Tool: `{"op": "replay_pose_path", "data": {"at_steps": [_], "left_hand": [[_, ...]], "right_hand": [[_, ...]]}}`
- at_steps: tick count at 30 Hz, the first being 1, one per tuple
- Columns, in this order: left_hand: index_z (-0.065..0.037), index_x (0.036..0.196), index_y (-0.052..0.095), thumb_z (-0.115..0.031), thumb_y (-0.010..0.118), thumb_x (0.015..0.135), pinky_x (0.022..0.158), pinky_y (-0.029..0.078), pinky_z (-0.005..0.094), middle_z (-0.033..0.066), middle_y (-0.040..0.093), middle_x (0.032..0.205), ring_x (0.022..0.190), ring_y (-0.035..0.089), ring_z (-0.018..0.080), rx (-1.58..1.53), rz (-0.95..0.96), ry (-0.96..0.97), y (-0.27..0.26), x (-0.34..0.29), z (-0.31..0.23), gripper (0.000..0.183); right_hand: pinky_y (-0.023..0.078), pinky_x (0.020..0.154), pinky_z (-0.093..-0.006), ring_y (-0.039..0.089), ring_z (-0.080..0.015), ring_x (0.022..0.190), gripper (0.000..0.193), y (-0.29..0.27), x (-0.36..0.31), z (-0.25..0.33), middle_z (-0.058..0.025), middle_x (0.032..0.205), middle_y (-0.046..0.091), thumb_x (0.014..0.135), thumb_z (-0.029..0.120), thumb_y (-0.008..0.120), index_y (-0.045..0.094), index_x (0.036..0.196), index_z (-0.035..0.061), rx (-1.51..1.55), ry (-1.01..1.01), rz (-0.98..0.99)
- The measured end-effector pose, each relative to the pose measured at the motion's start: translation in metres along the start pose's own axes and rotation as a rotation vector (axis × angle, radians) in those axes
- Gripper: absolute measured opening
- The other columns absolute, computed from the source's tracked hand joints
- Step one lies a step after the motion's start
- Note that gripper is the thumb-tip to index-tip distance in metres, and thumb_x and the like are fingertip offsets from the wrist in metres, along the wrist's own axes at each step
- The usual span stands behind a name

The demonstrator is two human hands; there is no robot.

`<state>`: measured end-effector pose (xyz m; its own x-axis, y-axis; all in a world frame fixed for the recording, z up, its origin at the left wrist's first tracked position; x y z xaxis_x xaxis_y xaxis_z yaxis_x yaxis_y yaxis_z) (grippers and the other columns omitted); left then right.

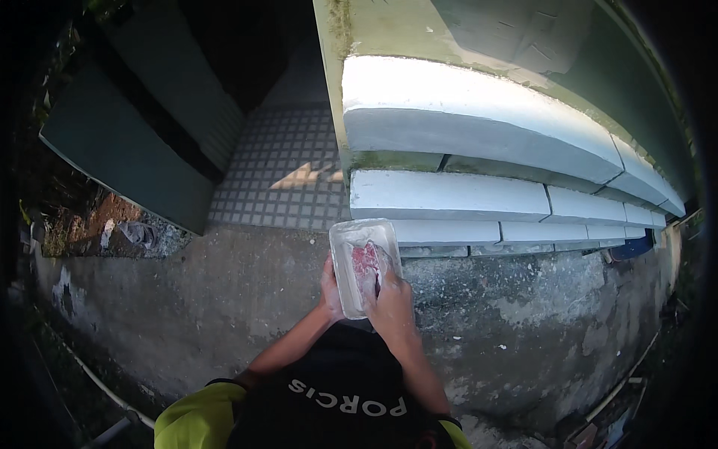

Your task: Plastering or applying compound to an exterior wall surface using a putty knife.

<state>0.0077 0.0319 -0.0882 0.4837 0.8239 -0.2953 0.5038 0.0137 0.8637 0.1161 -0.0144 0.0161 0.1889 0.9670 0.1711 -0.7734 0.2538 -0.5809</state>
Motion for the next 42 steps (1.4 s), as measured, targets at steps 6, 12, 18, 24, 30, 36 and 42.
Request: {"op": "replay_pose_path", "data": {"at_steps": [6, 12, 18, 24, 30, 36, 42], "left_hand": [[-0.006, 0.137, 0.044, -0.062, 0.024, 0.096, 0.103, 0.043, 0.0439, 0.0146, 0.055, 0.13, 0.116, 0.056, 0.0282, 0.067, -0.058, 0.041, 0.001, -0.001, 0.019, 0.072], [-0.007, 0.143, 0.037, -0.068, 0.022, 0.093, 0.107, 0.04, 0.0461, 0.0151, 0.049, 0.138, 0.124, 0.051, 0.0303, 0.041, -0.126, 0.053, 0.01, -0.01, 0.028, 0.08], [-0.008, 0.144, 0.035, -0.072, 0.024, 0.091, 0.107, 0.039, 0.0464, 0.0148, 0.047, 0.14, 0.125, 0.049, 0.0308, -0.053, -0.137, 0.06, 0.008, -0.021, 0.039, 0.084], [-0.007, 0.146, 0.03, -0.076, 0.021, 0.088, 0.109, 0.036, 0.0477, 0.0158, 0.043, 0.143, 0.129, 0.046, 0.0314, 0.011, -0.15, 0.115, 0.011, -0.025, 0.048, 0.091], [-0.008, 0.146, 0.03, -0.075, 0.021, 0.088, 0.109, 0.036, 0.0478, 0.0157, 0.042, 0.144, 0.129, 0.046, 0.0311, -0.014, -0.172, 0.179, 0.009, -0.033, 0.048, 0.09], [-0.008, 0.147, 0.031, -0.076, 0.023, 0.088, 0.109, 0.036, 0.0483, 0.0151, 0.041, 0.145, 0.129, 0.046, 0.0316, -0.095, -0.113, 0.169, -0.001, -0.035, 0.047, 0.09], [-0.008, 0.147, 0.029, -0.077, 0.024, 0.087, 0.108, 0.036, 0.0489, 0.0145, 0.041, 0.145, 0.129, 0.046, 0.0318, -0.039, -0.109, 0.113, -0.009, -0.029, 0.038, 0.091]], "right_hand": [[0.054, 0.071, -0.042, 0.067, -0.0391, 0.08, 0.038, -0.006, 0.0, -0.012, -0.0253, 0.089, 0.066, 0.086, 0.007, 0.055, 0.053, 0.122, -0.0034, 0.127, -0.022, 0.037], [0.049, 0.081, -0.0315, 0.062, -0.0179, 0.091, 0.037, -0.019, 0.008, -0.044, -0.0168, 0.102, 0.067, 0.088, 0.012, 0.059, 0.056, 0.121, -0.005, 0.374, 0.064, 0.003], [0.052, 0.077, -0.0368, 0.068, -0.0273, 0.082, 0.039, -0.03, 0.007, -0.051, -0.0212, 0.096, 0.068, 0.085, 0.008, 0.058, 0.057, 0.121, -0.0044, 0.217, -0.011, 0.069], [0.053, 0.069, -0.0442, 0.066, -0.0417, 0.076, 0.04, -0.031, 0.0, -0.042, -0.025, 0.085, 0.066, 0.083, 0.009, 0.059, 0.056, 0.122, -0.0019, 0.064, -0.137, 0.034], [0.053, 0.066, -0.0422, 0.067, -0.0386, 0.073, 0.04, -0.038, 0.0, -0.037, -0.0247, 0.087, 0.066, 0.082, 0.005, 0.058, 0.057, 0.121, -0.0017, 0.094, -0.143, 0.019], [0.054, 0.067, -0.0394, 0.069, -0.0362, 0.077, 0.041, -0.037, 0.002, -0.038, -0.0236, 0.092, 0.067, 0.081, 0.006, 0.058, 0.058, 0.121, -0.0021, 0.066, -0.205, -0.029], [0.055, 0.066, -0.0396, 0.069, -0.0363, 0.076, 0.04, -0.026, 0.002, -0.03, -0.0237, 0.09, 0.067, 0.082, 0.006, 0.058, 0.058, 0.121, -0.002, 0.128, -0.131, -0.068]]}}
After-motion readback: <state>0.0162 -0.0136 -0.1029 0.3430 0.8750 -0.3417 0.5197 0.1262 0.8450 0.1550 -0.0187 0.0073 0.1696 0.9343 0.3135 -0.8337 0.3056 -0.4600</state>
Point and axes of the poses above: each hand's wrist, its own x-axis towards the middle knuckle, its own y-axis out of the palm, z = x × y, the point moved 1 cm from there along x, towards the middle knuckle
